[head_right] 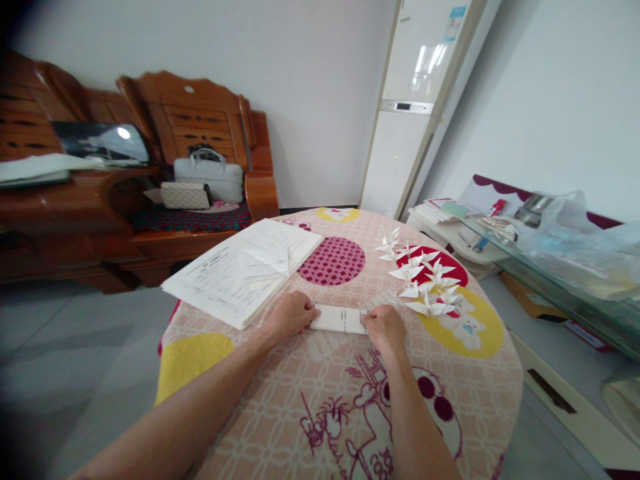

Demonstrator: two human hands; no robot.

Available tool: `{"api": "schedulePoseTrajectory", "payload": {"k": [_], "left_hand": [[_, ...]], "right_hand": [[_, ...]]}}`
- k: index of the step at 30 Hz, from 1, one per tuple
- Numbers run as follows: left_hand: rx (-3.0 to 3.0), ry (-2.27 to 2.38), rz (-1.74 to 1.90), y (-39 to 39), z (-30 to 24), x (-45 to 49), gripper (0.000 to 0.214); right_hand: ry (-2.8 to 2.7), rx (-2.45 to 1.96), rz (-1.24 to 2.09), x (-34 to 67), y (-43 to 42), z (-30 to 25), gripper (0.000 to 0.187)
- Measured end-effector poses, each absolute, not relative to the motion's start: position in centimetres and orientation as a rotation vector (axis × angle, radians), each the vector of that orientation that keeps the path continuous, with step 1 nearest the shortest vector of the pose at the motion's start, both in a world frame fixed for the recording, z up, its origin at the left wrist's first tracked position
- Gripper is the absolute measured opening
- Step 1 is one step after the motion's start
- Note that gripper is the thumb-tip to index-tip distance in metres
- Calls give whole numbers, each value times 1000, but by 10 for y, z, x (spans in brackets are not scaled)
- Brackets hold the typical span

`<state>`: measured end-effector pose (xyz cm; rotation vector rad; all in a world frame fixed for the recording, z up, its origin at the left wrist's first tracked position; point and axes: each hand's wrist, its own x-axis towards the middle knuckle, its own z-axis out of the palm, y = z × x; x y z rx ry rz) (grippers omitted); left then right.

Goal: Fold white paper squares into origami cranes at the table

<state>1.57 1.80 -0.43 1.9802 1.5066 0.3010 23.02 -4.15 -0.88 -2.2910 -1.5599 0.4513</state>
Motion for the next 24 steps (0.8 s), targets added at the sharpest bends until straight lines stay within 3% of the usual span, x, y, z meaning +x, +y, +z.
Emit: {"api": "schedulePoseTrajectory", "payload": {"k": [10,16,24], "left_hand": [[2229,1587,381,18,-13,16,10],[2485,930,758,23,-24,17,30],[2501,655,573,25,-23,15,33]], "right_hand": [[-1539,-2288,453,231,-41,-11,23],[-1527,-2303,445,230,-40,-10,21],[-1480,-2277,448,233,-39,-15,19]]}}
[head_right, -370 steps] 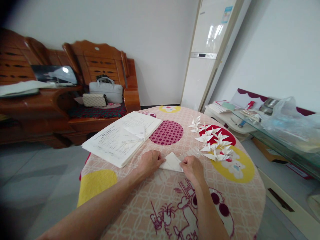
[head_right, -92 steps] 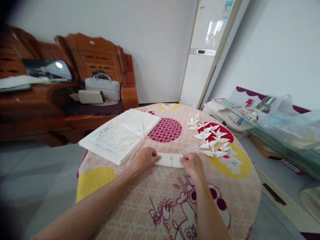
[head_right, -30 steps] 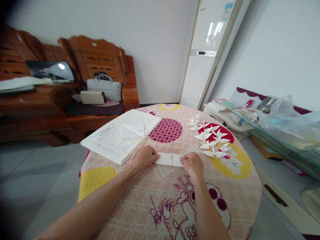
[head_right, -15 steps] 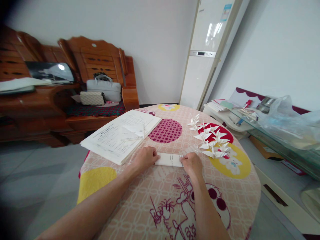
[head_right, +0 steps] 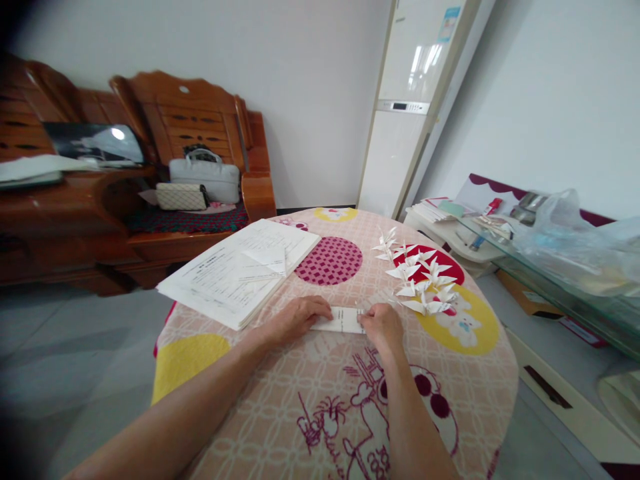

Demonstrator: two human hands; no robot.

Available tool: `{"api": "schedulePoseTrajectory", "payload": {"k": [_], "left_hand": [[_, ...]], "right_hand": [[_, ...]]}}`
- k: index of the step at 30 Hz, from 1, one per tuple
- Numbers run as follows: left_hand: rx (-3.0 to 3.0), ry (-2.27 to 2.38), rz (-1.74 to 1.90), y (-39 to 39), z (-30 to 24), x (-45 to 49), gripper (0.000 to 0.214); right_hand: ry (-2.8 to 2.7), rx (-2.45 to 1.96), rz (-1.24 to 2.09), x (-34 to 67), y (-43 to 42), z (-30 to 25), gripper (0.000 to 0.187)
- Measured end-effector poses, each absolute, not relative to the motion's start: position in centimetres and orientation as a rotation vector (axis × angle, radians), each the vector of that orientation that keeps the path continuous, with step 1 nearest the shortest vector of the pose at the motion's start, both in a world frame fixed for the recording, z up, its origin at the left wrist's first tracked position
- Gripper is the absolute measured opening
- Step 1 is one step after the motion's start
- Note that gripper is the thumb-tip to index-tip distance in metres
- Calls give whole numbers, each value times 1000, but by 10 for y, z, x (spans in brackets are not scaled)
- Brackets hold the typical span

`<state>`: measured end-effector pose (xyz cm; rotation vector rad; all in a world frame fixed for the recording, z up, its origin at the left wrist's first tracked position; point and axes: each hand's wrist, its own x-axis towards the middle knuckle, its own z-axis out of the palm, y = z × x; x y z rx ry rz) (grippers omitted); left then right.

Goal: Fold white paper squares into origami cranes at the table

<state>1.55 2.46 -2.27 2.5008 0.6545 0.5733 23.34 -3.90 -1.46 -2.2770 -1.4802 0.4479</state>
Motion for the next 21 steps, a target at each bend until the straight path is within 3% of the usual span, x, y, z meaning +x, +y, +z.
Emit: {"api": "schedulePoseTrajectory", "payload": {"k": [10,16,21], "left_hand": [[2769,646,411,21,-27,16,31],[2811,626,413,20,-27,16,31],[2829,624,408,19,-25,15,31]], "right_hand": [[-1513,-2204,354,232,-41,-12,7],[-1787,-2102,170,206,-48,5,16],[-1824,-2049,445,206,-48,-1,12]]}}
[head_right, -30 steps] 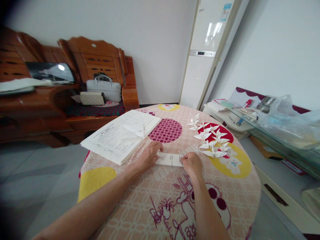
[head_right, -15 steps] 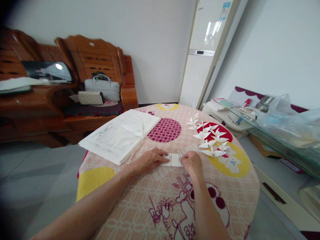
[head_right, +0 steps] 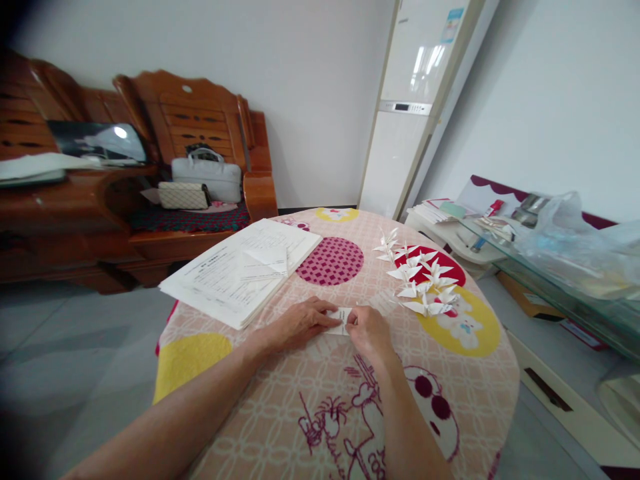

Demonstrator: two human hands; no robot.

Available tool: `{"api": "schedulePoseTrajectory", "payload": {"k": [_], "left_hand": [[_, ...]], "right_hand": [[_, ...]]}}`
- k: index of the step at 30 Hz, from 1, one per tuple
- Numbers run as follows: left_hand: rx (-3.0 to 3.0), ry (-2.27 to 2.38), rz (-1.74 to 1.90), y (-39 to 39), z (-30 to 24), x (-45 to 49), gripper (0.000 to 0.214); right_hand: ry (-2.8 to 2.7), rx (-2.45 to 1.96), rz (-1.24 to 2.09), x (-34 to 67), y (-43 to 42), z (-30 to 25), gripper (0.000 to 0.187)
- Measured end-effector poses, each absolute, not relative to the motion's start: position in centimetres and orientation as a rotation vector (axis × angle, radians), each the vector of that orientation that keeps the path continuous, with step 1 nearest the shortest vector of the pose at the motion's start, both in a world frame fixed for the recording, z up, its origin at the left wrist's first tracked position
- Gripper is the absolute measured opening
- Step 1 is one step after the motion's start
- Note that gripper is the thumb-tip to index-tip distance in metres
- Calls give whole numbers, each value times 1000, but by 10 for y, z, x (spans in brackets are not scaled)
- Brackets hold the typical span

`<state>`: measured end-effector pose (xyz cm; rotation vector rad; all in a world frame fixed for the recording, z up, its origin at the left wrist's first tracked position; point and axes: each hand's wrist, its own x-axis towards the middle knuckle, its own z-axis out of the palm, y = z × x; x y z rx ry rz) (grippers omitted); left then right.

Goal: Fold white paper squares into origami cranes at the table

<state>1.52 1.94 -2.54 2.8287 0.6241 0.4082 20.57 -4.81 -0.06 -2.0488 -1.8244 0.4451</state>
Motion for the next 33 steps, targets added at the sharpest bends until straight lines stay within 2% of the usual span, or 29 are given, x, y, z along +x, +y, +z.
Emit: {"api": "schedulePoseTrajectory", "payload": {"k": [12,19,28,33], "left_hand": [[2819,638,374,18,-19,16,32],[2772,661,371,18,-21,16,32],[2733,673,392,16,-15,17,32],[2692,898,383,7,-14,27,30]], "right_hand": [[-1768,-2094,617,195,-45,-2,3],[-1657,-2154,673,230,-52,-7,9],[-1391,-1786,916,228,-53,-2,7],[-1635,-1860,721,213,-44,-10,2]]}}
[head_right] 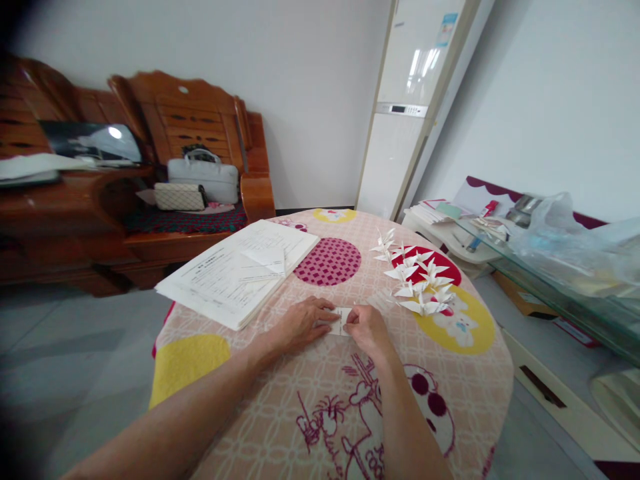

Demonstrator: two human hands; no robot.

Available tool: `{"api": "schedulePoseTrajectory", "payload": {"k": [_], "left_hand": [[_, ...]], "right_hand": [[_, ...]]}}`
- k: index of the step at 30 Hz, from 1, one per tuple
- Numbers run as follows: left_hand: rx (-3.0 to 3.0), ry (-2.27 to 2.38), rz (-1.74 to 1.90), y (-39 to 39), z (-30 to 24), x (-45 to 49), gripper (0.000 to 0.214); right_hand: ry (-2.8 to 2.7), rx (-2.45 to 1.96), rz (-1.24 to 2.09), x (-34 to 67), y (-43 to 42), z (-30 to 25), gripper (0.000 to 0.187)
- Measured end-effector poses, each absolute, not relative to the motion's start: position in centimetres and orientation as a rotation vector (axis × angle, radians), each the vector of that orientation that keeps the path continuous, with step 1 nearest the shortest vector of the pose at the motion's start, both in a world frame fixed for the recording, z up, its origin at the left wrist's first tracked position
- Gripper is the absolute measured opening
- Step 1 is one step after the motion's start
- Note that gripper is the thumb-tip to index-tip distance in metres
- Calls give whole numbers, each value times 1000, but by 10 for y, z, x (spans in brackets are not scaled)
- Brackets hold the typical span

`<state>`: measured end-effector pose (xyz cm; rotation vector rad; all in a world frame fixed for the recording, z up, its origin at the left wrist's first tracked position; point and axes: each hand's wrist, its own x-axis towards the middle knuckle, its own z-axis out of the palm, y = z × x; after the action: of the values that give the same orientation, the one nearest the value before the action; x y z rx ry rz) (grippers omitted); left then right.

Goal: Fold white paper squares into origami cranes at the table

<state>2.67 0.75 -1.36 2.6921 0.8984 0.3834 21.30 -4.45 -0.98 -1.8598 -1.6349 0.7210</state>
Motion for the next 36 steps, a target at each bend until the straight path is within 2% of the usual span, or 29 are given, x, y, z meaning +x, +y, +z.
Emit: {"api": "schedulePoseTrajectory", "payload": {"k": [9,16,24,27,31,36], "left_hand": [[2562,1048,521,0,-25,40,35],[2398,1061,534,9,-26,23,49],[2465,881,472,27,-20,-2,64],[2333,869,599,34,-21,-7,59],[2110,957,695,35,-16,-4,39],[2126,1049,617,26,-5,6,42]], "right_hand": [[-1661,-1878,703,217,-44,-14,2],[-1626,-1879,714,217,-44,-17,2],[-1589,-1851,746,217,-46,-17,3],[-1559,-1814,794,216,-46,-14,3],[-1383,-1730,876,215,-45,-8,8],[-1361,-1606,704,217,-44,-6,21]]}}
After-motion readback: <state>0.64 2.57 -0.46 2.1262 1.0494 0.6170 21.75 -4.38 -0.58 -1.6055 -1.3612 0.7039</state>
